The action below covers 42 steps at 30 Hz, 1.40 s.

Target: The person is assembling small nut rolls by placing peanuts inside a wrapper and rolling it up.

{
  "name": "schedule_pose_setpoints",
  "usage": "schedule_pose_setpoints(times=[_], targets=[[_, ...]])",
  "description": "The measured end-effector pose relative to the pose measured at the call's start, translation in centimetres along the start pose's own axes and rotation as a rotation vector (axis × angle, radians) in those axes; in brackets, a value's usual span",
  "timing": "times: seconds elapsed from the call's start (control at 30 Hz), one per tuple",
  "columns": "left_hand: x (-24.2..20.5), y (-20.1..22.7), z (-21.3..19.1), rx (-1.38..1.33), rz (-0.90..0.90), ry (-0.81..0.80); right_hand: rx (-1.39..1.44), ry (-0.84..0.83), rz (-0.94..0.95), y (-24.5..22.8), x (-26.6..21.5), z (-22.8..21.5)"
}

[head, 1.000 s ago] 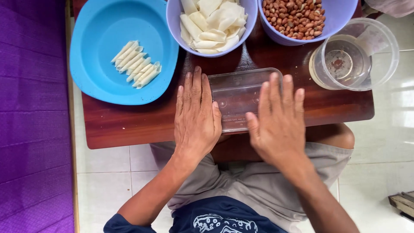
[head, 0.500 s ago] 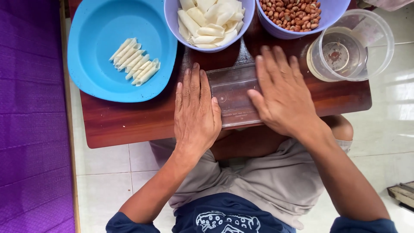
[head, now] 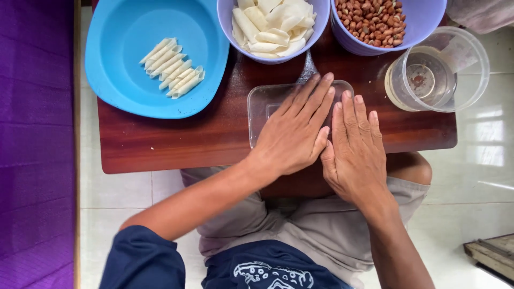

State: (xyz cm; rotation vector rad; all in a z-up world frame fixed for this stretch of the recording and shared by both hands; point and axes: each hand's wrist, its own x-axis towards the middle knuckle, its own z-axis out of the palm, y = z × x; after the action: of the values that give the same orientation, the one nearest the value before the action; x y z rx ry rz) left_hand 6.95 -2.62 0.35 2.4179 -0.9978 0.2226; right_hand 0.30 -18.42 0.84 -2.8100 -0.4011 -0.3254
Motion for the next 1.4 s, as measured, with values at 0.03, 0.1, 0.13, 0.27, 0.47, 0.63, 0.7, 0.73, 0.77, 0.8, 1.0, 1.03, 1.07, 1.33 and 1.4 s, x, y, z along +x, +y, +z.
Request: schedule_pose_setpoints(times=[0.03,0.1,0.13,0.27,0.47,0.63,0.7,0.73,0.77,0.8,1.0,1.03,1.07,1.33,1.4], targets=[[-0.3,-0.3,-0.3,-0.001,-0.014,0.006,0.0,-0.008,-0.013,0.0,0.0,0.0],[-0.9,-0.9,-0.8,0.052,-0.065,-0.038,0.024,-0.027,0.019,-0.1,-0.1,0.2],[-1.8,-0.8,-1.3,0.053,-0.076,-0.041,0.03,-0.034,0.013,0.1,-0.3,0.2],[-4.6,-1.1,-3.2,0.125,-0.233,0.035,0.016,-0.013,0.004,0.1,-0.2,0.6],[-2.9,-0.7,-1.8,0.111,-0.232,0.014,0.007,-0.015,0.008,0.0,-0.2,0.3],[-0.8,-0.5,-1.1,-0.051,0.011,0.019,-0.005,-0.016,0.002,0.1,-0.1,0.1],[-1.4,-1.0,-1.6,0.114,-0.119,-0.032,-0.002,-0.026,0.023,0.0,0.0,0.2],[-2.3,-0.8,-1.9,0.117,-0.12,-0.035,0.002,-0.025,0.023,0.0,-0.1,0.1],[-3.2,-0.9,-2.4,0.107,-0.181,0.025,-0.002,-0.016,0.02,0.0,-0.1,0.2],[-3.9,-0.9,-2.9,0.096,-0.242,0.086,-0.005,-0.007,0.018,0.0,-0.1,0.2],[-4.5,-0.9,-2.7,0.094,-0.256,0.064,0.027,-0.071,-0.207,-0.8,4.0,0.2],[-4.5,-0.8,-2.9,0.098,-0.248,0.063,0.027,-0.063,-0.202,-0.8,4.8,0.4],[-4.4,-0.6,-3.0,0.099,-0.257,0.071,0.042,-0.06,-0.239,-0.9,5.5,0.6],[-4.1,-0.6,-2.8,0.093,-0.284,0.055,-0.008,-0.028,-0.078,1.3,4.5,0.3],[-4.1,-0.4,-2.9,0.113,-0.29,0.065,-0.038,-0.035,0.031,0.9,3.2,0.6]])
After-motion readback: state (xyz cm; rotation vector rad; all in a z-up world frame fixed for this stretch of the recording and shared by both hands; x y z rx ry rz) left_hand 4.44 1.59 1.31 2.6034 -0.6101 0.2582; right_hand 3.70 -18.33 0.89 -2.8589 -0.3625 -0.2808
